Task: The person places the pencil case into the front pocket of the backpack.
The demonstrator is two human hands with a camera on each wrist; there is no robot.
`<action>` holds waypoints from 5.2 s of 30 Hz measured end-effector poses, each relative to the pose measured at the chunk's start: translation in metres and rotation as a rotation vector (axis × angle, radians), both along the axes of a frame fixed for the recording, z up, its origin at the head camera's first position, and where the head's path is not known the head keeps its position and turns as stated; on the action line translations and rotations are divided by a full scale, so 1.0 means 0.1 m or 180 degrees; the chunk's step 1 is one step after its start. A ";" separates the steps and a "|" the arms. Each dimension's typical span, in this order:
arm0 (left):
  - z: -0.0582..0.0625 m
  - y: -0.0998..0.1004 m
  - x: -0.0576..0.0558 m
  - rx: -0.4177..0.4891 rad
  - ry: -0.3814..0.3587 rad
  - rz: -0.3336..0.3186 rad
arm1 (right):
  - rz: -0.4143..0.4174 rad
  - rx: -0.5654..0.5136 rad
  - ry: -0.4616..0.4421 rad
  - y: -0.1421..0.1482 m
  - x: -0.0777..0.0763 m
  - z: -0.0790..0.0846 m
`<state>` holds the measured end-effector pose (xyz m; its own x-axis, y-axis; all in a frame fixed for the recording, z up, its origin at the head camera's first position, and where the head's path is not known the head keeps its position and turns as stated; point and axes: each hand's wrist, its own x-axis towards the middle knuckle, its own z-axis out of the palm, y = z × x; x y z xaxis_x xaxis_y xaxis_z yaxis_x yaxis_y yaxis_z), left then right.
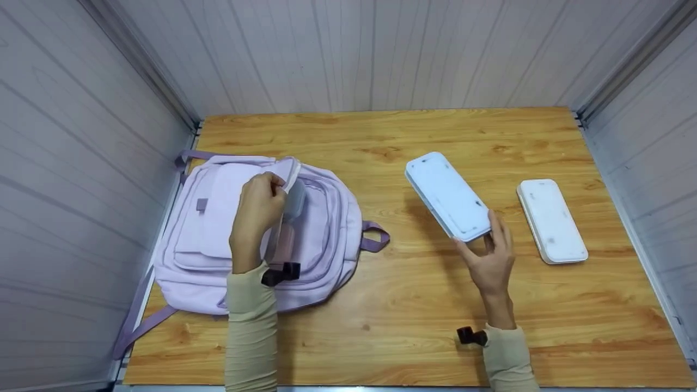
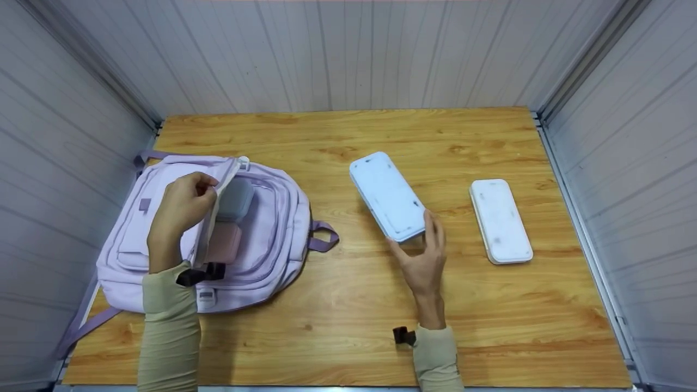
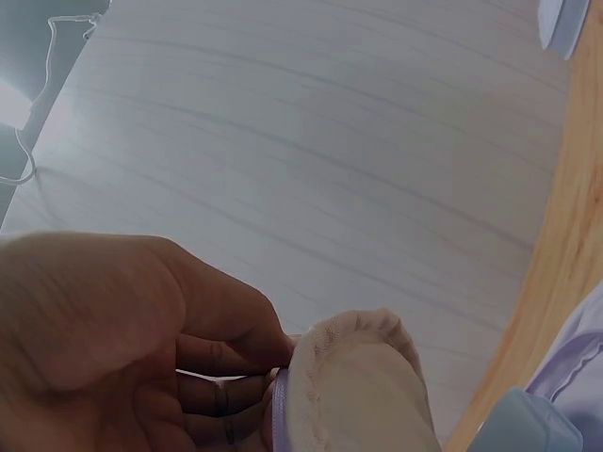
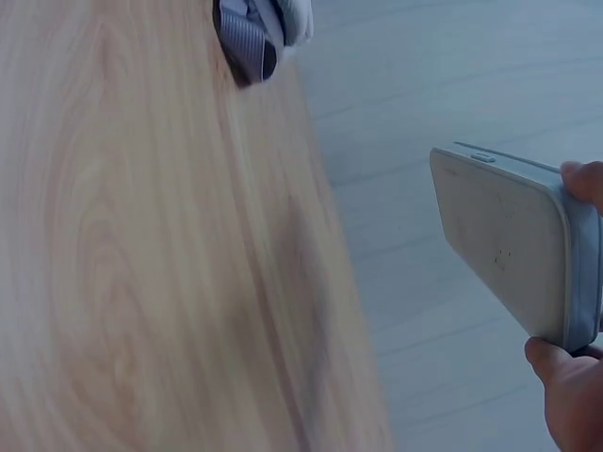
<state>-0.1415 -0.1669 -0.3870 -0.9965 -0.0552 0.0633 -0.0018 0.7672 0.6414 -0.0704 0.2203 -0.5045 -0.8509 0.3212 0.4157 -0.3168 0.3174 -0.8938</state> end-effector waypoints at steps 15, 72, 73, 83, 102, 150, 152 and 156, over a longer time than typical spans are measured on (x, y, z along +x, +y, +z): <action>-0.01 -0.01 -0.01 0.0011 -0.0045 0.0028 | 0.0821 0.0101 0.0230 -0.44 -0.01 0.04; 0.00 -0.01 0.00 0.0064 -0.0011 0.0024 | 0.2192 0.1206 -0.0175 -1.70 -0.14 -0.40; 0.00 -0.01 0.00 0.0068 -0.0008 0.0022 | 0.2134 0.1177 -0.0193 -1.71 -0.13 -0.41; 0.01 0.01 -0.02 0.0066 0.0020 -0.0014 | 0.1995 0.1098 -0.0116 -1.66 -0.14 -0.44; 0.00 0.03 -0.01 0.0039 0.0002 -0.0037 | 0.2103 0.0744 -0.0322 -2.17 -0.38 -0.41; -0.02 0.06 -0.01 0.0029 0.0004 -0.0080 | 0.2468 0.1207 -0.0316 -2.52 -0.40 -0.36; -0.02 0.05 -0.01 0.0026 0.0005 -0.0067 | 0.2510 0.1210 -0.0358 -2.51 -0.40 -0.35; -0.02 0.04 -0.01 0.0023 -0.0023 -0.0058 | 0.2591 0.1225 -0.0412 -2.48 -0.41 -0.33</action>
